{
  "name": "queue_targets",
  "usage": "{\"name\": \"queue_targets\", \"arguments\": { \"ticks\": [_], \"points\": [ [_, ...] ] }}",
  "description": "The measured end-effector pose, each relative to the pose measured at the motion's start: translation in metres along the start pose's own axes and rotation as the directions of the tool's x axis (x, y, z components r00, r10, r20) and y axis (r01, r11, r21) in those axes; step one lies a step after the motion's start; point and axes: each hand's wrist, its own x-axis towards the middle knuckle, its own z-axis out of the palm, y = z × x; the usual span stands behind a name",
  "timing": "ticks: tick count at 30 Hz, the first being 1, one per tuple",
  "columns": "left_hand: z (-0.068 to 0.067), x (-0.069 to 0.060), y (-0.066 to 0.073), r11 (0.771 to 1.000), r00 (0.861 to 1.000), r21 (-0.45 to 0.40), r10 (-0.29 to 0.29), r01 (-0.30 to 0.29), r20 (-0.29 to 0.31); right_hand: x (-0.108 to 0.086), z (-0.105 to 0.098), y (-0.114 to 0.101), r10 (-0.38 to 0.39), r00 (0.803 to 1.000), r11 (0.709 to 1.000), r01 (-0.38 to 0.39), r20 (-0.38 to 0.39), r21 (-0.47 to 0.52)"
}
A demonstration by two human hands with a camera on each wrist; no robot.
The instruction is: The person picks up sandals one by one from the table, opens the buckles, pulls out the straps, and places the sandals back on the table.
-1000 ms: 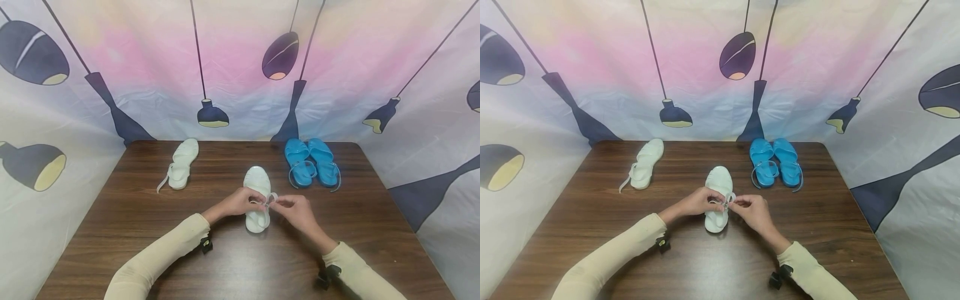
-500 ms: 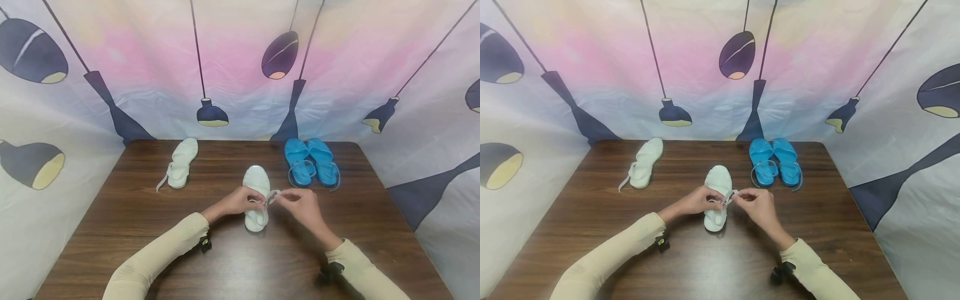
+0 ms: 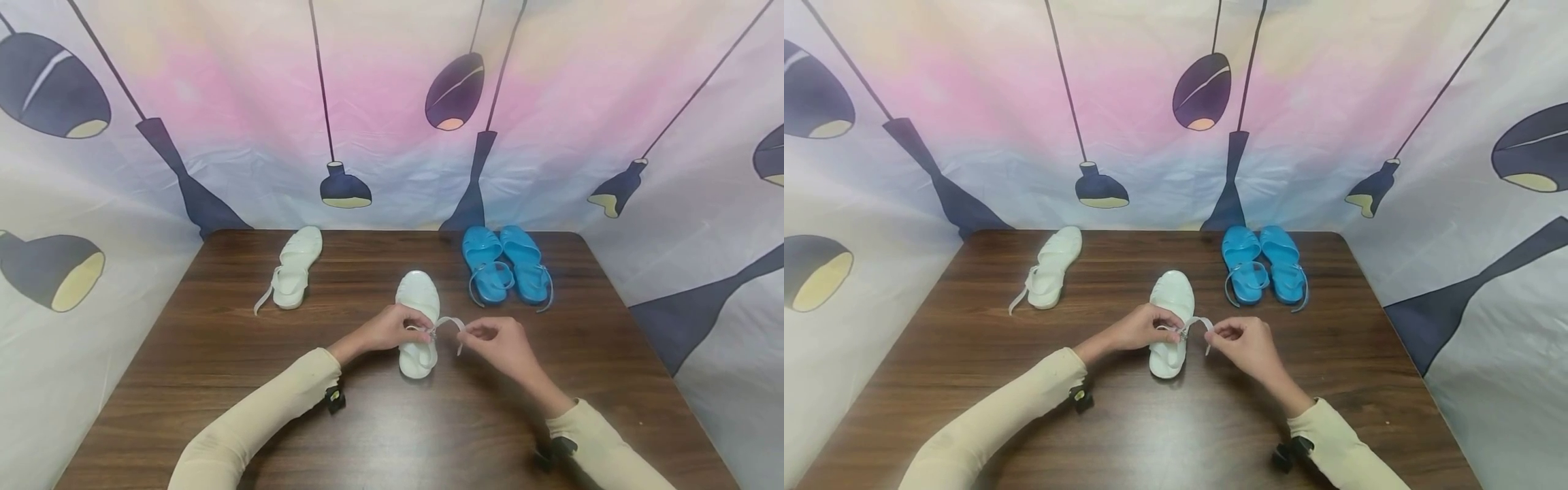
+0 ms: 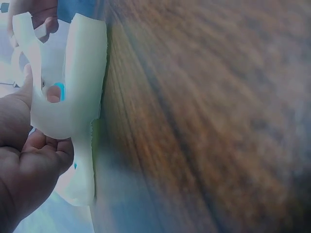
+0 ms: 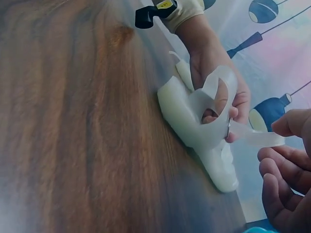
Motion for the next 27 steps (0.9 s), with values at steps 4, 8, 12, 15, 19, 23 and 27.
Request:
{"name": "queue_targets", "arguments": {
  "ticks": [4,8,12,15,19,23,27],
  "points": [
    [0.0,0.0,-0.001,1.0,1.0,-0.003,0.006,-0.006,-0.004,-0.003,-0.001,0.003,0.048,0.998,0.999,-0.047,0.034,-0.026],
    [0.0,-0.001,-0.001,1.0,1.0,0.001,0.007,-0.007,-0.01,-0.004,0.0,0.008,0.105,0.992,0.993,-0.101,0.075,-0.062],
    [-0.001,-0.002,0.0,1.0,1.0,-0.007,-0.006,0.006,-0.012,-0.004,0.0,0.011,0.128,0.985,0.99,-0.119,0.119,-0.078],
    [-0.003,-0.004,0.002,1.0,1.0,-0.011,-0.02,0.02,-0.008,-0.003,0.0,0.014,0.128,0.981,0.99,-0.117,0.146,-0.084],
    [-0.006,-0.007,0.004,1.0,1.0,-0.004,-0.02,0.02,-0.008,-0.002,-0.002,0.017,0.115,0.975,0.991,-0.1,0.189,-0.086],
    [-0.009,-0.009,0.004,1.0,1.0,0.004,-0.026,0.026,-0.017,0.0,-0.004,0.016,0.102,0.967,0.993,-0.084,0.233,-0.087],
    [-0.014,-0.013,0.001,1.0,0.999,-0.006,-0.026,0.026,-0.038,0.006,-0.006,0.013,0.071,0.971,0.994,-0.048,0.228,-0.103]
  ]
}}
